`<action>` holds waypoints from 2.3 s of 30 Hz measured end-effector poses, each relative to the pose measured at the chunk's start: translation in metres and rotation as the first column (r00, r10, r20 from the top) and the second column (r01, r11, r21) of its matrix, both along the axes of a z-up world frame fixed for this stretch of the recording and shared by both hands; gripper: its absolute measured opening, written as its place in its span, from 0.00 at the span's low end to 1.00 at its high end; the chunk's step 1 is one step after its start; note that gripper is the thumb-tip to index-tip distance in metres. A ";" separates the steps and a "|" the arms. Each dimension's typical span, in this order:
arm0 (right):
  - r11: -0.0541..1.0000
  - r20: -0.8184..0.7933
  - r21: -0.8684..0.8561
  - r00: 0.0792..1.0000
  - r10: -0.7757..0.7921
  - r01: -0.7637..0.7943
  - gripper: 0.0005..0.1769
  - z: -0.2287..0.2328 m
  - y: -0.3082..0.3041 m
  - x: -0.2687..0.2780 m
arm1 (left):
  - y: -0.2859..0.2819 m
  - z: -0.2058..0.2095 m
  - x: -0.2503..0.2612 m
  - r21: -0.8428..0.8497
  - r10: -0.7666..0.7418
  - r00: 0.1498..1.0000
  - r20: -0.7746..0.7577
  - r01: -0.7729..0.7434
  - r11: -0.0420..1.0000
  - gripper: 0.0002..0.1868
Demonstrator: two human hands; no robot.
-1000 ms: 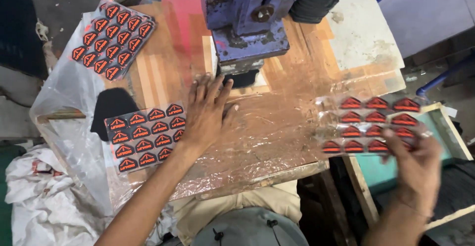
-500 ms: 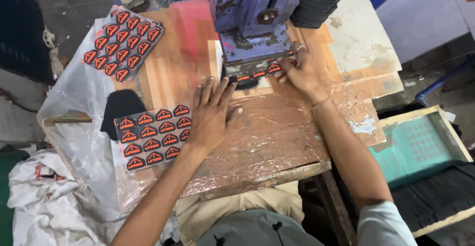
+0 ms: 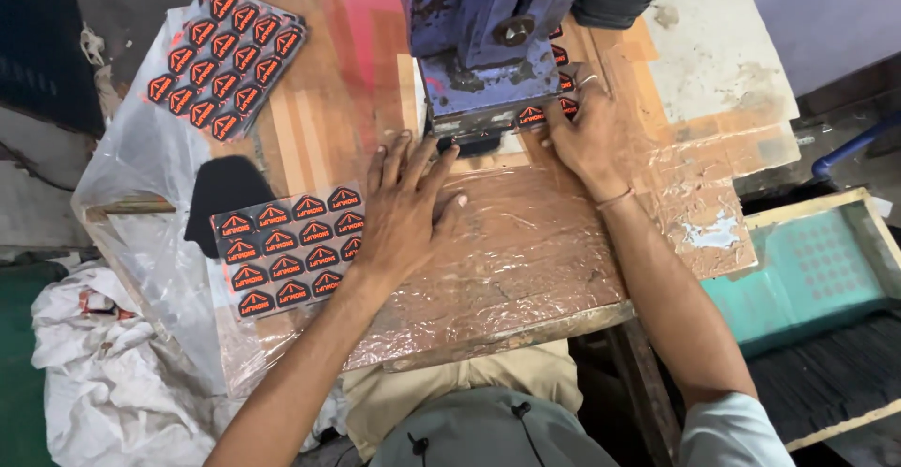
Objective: The person uses a manual press to stamp a logo onto small black items, then places them into clear plastic packaging. They repeatedly pick up the packaged items and arrange them on the workbench.
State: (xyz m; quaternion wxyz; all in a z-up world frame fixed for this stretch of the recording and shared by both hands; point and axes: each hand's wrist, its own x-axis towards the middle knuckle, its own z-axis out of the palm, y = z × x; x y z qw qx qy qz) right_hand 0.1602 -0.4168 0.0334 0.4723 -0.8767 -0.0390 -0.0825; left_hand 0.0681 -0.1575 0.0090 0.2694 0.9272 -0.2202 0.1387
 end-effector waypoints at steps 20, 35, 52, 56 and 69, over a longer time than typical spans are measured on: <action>0.961 -0.099 0.262 0.988 0.120 -0.090 0.19 0.022 -0.011 -0.017 | 0.029 0.032 -0.004 -0.037 -0.078 0.997 0.022 0.079 0.996 0.35; 0.949 0.035 0.054 0.950 0.309 -0.310 0.32 0.069 0.019 -0.164 | 0.137 0.093 -0.128 -0.454 0.152 0.812 -0.564 -0.459 0.764 0.22; 0.540 -0.049 -0.300 0.578 0.815 -0.787 0.10 0.033 0.073 -0.256 | 0.034 -0.005 0.000 -0.262 0.052 0.866 -0.497 -0.207 0.943 0.22; 0.969 -0.395 0.056 0.886 0.244 -0.242 0.09 0.057 0.021 -0.223 | 0.039 -0.009 -0.001 -0.407 -0.087 0.941 -0.327 -0.057 0.912 0.16; 0.990 0.170 -0.058 0.979 -0.114 0.125 0.15 -0.044 -0.130 -0.137 | 0.259 -0.087 -0.107 -0.809 0.383 0.827 -0.411 -0.525 0.266 0.44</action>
